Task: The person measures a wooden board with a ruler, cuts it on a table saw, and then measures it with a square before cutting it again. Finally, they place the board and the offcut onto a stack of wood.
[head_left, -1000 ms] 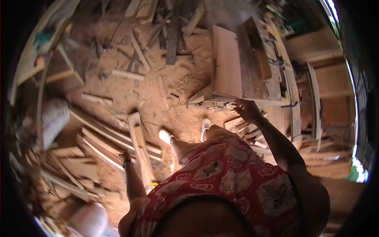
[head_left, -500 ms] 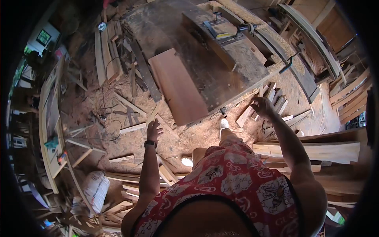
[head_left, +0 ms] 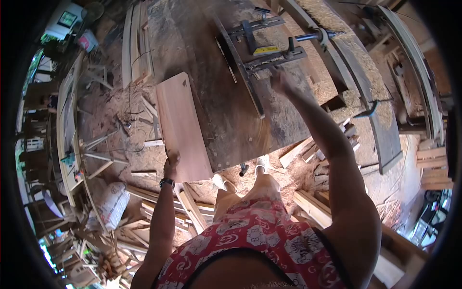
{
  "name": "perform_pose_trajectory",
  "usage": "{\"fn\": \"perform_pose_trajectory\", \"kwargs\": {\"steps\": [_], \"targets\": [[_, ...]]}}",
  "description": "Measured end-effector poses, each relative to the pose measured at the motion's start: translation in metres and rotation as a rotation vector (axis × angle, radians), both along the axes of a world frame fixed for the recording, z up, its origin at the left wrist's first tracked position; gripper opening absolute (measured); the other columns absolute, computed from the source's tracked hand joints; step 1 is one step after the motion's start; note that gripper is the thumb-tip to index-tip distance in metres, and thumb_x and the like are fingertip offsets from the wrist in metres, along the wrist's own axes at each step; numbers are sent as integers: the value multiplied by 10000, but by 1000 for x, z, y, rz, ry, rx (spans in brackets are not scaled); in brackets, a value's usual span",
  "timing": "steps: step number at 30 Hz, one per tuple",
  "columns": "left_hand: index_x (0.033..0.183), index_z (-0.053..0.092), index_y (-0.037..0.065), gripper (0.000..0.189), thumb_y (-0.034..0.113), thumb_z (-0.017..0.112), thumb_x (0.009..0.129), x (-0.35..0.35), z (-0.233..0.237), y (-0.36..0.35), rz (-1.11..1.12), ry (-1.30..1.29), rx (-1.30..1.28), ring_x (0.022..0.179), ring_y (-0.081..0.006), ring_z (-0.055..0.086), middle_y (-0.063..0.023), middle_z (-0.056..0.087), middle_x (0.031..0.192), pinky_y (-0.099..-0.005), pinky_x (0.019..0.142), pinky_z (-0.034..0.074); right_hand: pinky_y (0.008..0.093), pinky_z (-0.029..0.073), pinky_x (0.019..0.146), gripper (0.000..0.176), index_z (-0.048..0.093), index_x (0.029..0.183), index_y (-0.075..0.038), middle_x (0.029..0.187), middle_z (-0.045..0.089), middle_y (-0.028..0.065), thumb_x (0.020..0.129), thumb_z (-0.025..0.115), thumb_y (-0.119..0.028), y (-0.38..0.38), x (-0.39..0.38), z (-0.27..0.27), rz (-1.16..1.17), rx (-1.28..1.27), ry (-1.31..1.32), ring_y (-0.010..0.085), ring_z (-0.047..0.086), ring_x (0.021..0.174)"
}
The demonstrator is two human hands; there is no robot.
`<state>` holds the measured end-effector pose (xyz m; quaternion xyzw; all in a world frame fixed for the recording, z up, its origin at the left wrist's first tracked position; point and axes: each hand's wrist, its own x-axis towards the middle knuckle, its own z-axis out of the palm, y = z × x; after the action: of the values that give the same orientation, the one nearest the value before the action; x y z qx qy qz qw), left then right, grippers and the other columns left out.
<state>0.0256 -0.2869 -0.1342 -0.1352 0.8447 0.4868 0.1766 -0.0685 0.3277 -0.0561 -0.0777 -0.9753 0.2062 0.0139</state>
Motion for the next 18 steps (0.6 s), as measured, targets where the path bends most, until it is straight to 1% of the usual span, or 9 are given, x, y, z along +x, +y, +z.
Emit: {"fn": "perform_pose_trajectory", "kwargs": {"steps": [2, 3, 5, 7, 9, 11, 13, 15, 18], "targets": [[1434, 422, 22, 765, 383, 740, 839, 0, -8, -6, 10, -63, -33, 1166, -202, 551, -116, 578, 1305, -350, 1020, 430, 448, 452, 1030, 478, 510, 1381, -94, 1344, 551, 189, 910, 466, -166, 27, -72, -44, 106, 172, 314, 385, 551, 1188], [1434, 422, 22, 765, 383, 740, 839, 2, -8, -8, 27, -67, -44, 1166, -202, 551, -116, 578, 1305, -350, 1020, 430, 465, 451, 1025, 458, 529, 1347, -77, 1307, 576, 200, 900, 471, -158, 37, -108, -68, 40, 185, 341, 387, 515, 1240], [1435, 421, 17, 797, 425, 743, 831, 2, -7, -9, -6, -2, -76, 1180, -214, 550, -129, 575, 1314, -358, 1031, 422, 481, 450, 1019, 440, 548, 1313, -59, 1270, 600, 211, 890, 476, -151, 41, -140, -71, -14, 187, 370, 389, 479, 1292], [1439, 416, 16, 816, 432, 752, 823, 3, 12, 4, 27, -74, -141, 1190, -214, 548, -131, 573, 1318, -364, 1032, 422, 485, 461, 1013, 386, 581, 1240, -61, 1246, 616, 214, 873, 476, -119, 43, -144, -25, 161, 358, -54, 381, 523, 1258], [1438, 422, 15, 818, 437, 754, 821, 5, 1, -2, 58, -47, 25, 1177, -215, 555, -125, 587, 1298, -364, 1028, 426, 478, 491, 976, 348, 600, 1165, -56, 1207, 633, 219, 829, 525, -104, 46, -157, -32, 161, 323, -62, 389, 580, 1184], [1435, 434, 18, 791, 403, 761, 826, 6, 4, -1, 104, -71, -8, 1153, -203, 567, -109, 604, 1275, -353, 1017, 434, 468, 513, 944, 376, 603, 1159, -67, 1163, 647, 228, 786, 561, -92, 50, -158, -24, 244, 343, -92, 389, 618, 1122], [1429, 448, 22, 760, 359, 772, 830, 6, -3, -2, 128, -42, 138, 1127, -182, 578, -89, 619, 1252, -339, 1006, 442, 463, 517, 935, 413, 595, 1157, -72, 1173, 636, 220, 745, 615, -83, 53, -159, -25, 285, 306, -106, 391, 609, 1133], [1422, 456, 24, 712, 309, 767, 849, 8, -4, -3, 167, -72, 153, 1116, -152, 578, -57, 638, 1221, -321, 995, 446, 466, 516, 935, 434, 588, 1167, -72, 1231, 600, 207, 738, 651, -88, 48, -147, -10, 320, 318, -134, 395, 607, 1127], [1417, 461, 17, 661, 303, 722, 881, 6, -7, -8, 149, -82, 167, 1106, -135, 582, -44, 646, 1210, -315, 985, 451, 472, 515, 934, 460, 585, 1170, -72, 1268, 561, 197, 724, 694, -110, 58, -157, -26, 378, 317, -132, 409, 605, 1112]]}}
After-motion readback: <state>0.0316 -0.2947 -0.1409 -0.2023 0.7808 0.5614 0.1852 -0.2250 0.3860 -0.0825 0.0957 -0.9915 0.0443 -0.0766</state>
